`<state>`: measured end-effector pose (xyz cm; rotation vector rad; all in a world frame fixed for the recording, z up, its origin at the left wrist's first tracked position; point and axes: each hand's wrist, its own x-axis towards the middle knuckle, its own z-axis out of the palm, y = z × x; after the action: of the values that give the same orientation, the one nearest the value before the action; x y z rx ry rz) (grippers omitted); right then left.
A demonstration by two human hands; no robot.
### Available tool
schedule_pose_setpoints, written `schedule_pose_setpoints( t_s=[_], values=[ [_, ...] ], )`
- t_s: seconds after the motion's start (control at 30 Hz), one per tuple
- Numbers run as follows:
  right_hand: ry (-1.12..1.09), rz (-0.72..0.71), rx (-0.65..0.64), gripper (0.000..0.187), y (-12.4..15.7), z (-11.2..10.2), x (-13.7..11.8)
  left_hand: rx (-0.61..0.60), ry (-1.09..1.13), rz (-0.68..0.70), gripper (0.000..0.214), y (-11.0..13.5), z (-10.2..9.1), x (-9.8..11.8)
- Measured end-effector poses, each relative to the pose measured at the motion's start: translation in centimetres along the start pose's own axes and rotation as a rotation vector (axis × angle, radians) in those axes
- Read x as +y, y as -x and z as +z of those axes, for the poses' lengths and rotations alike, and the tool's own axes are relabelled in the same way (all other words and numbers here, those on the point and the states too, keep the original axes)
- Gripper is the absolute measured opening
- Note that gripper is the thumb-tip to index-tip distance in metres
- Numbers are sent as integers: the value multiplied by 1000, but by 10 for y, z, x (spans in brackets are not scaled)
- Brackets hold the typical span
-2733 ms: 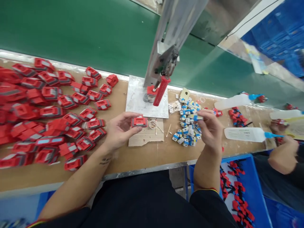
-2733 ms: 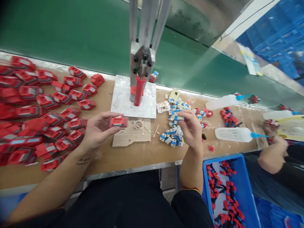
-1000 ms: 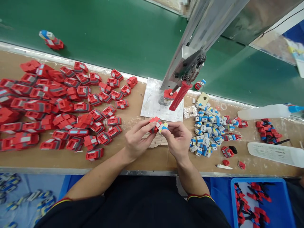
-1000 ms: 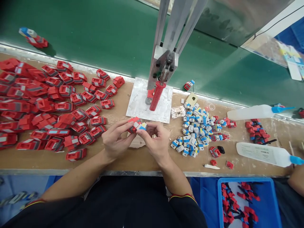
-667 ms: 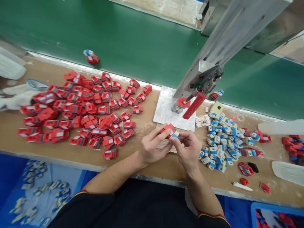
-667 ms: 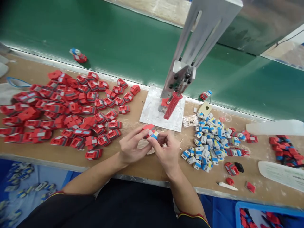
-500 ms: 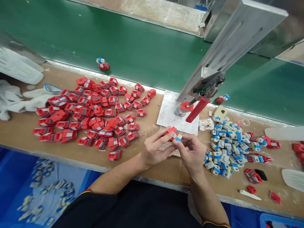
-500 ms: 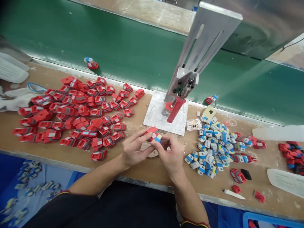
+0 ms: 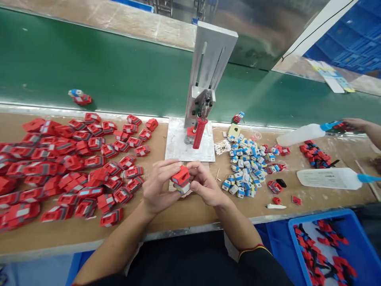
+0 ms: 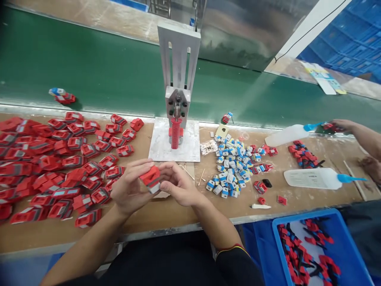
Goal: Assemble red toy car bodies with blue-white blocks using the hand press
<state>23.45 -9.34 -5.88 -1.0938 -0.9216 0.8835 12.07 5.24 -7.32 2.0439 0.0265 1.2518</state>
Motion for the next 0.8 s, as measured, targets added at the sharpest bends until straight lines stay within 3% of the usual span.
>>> schedule_pose_setpoints(
  t_s=[0.13, 0.23, 0.33, 0.43, 0.53, 0.63, 0.73, 0.8],
  values=[
    [410, -155, 145, 37, -2, -28, -17, -197, -29, -174, 50, -26, -12, -27],
    [687, -198, 194, 37, -14, -55, -31, -428, -8, -234, 49, -58, -13, -54],
    [769, -125, 91, 44, -34, -70, -36, -690, -38, -251, 51, -89, 2, -75],
    [741, -118, -42, 46, -47, -72, -38, -855, -58, -225, 45, -107, 21, -85],
    [678, -179, -85, 47, -43, -69, -50, -876, -58, -206, 43, -111, 31, -88],
    [547, -238, -91, 55, -37, -62, -82, -826, -49, -206, 49, -110, 32, -89],
    [456, -322, 17, 82, -56, -52, -130, -812, -58, -208, 50, -109, 31, -90],
    [420, -467, 74, 85, -80, -48, -158, -817, -71, -206, 51, -110, 30, -90]
  ],
)
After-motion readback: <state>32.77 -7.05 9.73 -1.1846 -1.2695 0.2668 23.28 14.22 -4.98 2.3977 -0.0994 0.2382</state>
